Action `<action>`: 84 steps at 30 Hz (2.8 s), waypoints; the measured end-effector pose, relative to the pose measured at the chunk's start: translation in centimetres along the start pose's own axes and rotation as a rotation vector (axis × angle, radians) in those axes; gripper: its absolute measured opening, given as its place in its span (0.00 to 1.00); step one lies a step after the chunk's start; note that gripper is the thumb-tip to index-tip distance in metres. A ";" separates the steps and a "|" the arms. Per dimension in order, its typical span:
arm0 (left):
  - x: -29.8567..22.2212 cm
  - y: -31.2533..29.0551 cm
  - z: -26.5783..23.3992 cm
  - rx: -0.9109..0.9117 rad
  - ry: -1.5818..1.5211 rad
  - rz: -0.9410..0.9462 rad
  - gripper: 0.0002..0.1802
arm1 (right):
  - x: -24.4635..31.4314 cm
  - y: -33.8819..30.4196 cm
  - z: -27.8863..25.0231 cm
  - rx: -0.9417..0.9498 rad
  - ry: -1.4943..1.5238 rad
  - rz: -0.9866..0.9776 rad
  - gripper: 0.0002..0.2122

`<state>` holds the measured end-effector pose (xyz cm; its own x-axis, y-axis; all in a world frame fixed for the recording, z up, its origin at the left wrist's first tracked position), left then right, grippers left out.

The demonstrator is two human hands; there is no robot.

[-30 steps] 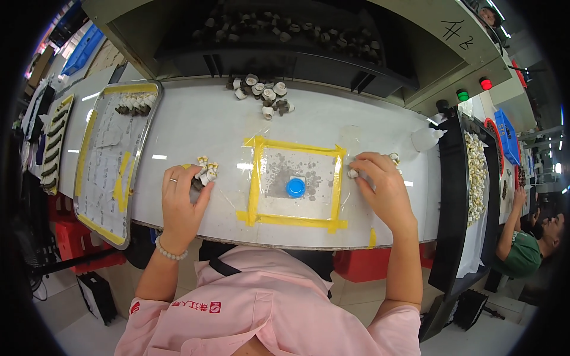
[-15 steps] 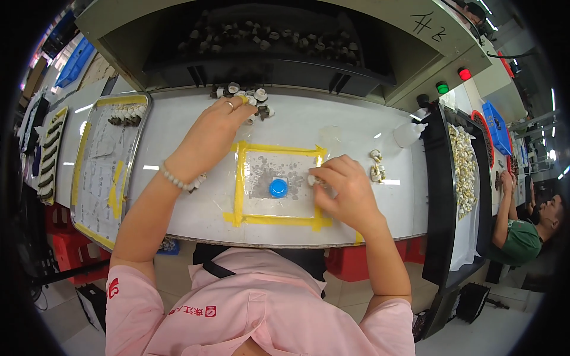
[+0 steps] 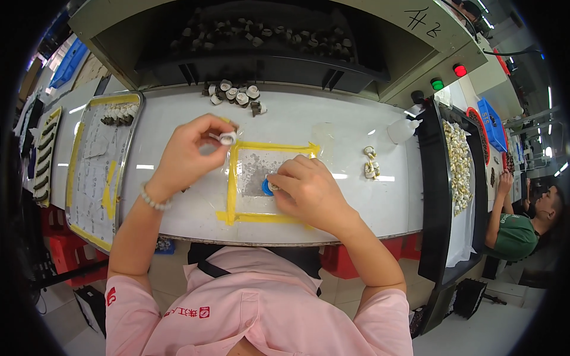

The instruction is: The person assembles small white plastic housing components by pressing matching pieces together by hand, then organizes the finished units into an assembly tray.

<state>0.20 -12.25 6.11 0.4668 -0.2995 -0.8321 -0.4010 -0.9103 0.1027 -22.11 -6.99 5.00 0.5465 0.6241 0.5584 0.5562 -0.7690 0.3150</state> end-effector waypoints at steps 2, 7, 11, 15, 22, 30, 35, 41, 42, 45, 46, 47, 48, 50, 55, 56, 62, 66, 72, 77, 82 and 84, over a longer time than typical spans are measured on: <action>-0.3 -2.2 0.3 -0.031 -0.288 -0.037 0.09 | 0.3 0.3 0.2 0.037 -0.076 -0.019 0.10; 0.0 -6.1 1.7 -0.096 -0.791 -0.105 0.13 | 0.1 0.2 0.0 0.031 -0.007 0.005 0.12; 0.1 -8.2 3.7 -0.080 -1.032 -0.203 0.16 | -0.2 -0.3 0.1 -0.022 0.142 0.084 0.13; 1.7 -9.8 5.9 -0.058 -1.055 -0.251 0.19 | 0.0 -0.6 0.3 -0.054 0.231 0.138 0.13; 1.5 -9.3 7.5 -0.100 -1.144 -0.285 0.10 | 1.1 -0.9 0.2 -0.055 0.517 0.252 0.14; 1.6 -9.3 7.5 -0.105 -1.126 -0.293 0.11 | 1.9 -0.4 1.0 -0.006 0.611 0.195 0.14; 1.6 -9.6 7.8 -0.119 -1.092 -0.291 0.10 | 2.2 -0.4 1.2 0.041 0.548 0.165 0.13; 1.6 -9.8 8.1 -0.128 -1.036 -0.259 0.10 | 2.2 -0.8 1.6 0.032 0.528 0.170 0.13; 1.6 -9.7 8.1 -0.136 -1.023 -0.267 0.10 | 2.1 -1.0 1.6 0.018 0.510 0.181 0.13; 0.8 -9.4 7.9 -0.103 -1.022 -0.270 0.08 | 1.5 -1.8 1.4 0.009 0.583 0.248 0.13; 0.6 -9.4 8.0 -0.086 -0.986 -0.293 0.08 | 1.2 -2.1 1.0 0.039 0.538 0.209 0.14; 0.4 -9.8 7.9 -0.084 -0.939 -0.322 0.08 | 1.0 -2.3 0.7 0.076 0.506 0.159 0.15; 0.3 -10.2 7.3 -0.082 -0.935 -0.321 0.08 | 0.7 -2.5 -0.2 0.033 0.456 0.230 0.14; -0.1 -11.0 5.2 -0.230 -0.066 0.081 0.12 | -1.0 -3.6 -2.7 -0.121 0.238 0.285 0.12; 1.1 -12.2 3.5 -0.409 0.466 0.233 0.16 | -4.9 -7.4 -6.9 -0.376 -0.346 0.529 0.11; 1.2 -12.1 3.4 -0.432 0.508 0.226 0.15 | -4.9 -7.6 -7.2 -0.361 -0.409 0.583 0.11; 1.9 -12.4 2.8 -0.541 0.608 0.102 0.16 | -6.1 -7.9 -5.6 -0.309 -0.362 0.562 0.11; 1.6 -12.0 2.4 -0.594 0.659 0.049 0.20 | -4.5 -6.6 -4.1 -0.358 -0.021 0.603 0.14; -0.3 -9.5 0.5 -0.577 0.535 0.102 0.23 | -2.5 -5.3 -1.9 -0.267 0.628 0.468 0.12; -0.7 -2.2 -0.4 -0.278 0.540 0.169 0.17 | -1.8 -4.8 -0.5 -0.240 0.592 0.501 0.07; 0.1 4.5 2.3 -0.131 0.555 0.239 0.15 | -1.4 -4.7 -0.5 -0.163 0.323 0.433 0.07; 1.0 6.3 3.4 -0.068 0.564 0.241 0.13 | -1.5 -4.6 -0.8 -0.171 0.259 0.399 0.07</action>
<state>-4.56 -17.31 4.03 0.7213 -0.5874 -0.3669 -0.5050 -0.8086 0.3018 -25.93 -4.49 3.32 0.5102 0.2386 0.8263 0.2135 -0.9658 0.1471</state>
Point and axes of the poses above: each hand's wrist, its own y-axis towards the middle knuckle, its own z-axis out of the palm, x = y × z, the point moved 2 cm from there along y, towards the middle knuckle, and after that the axes turned 6 degrees about y, right-handed, at the moved point
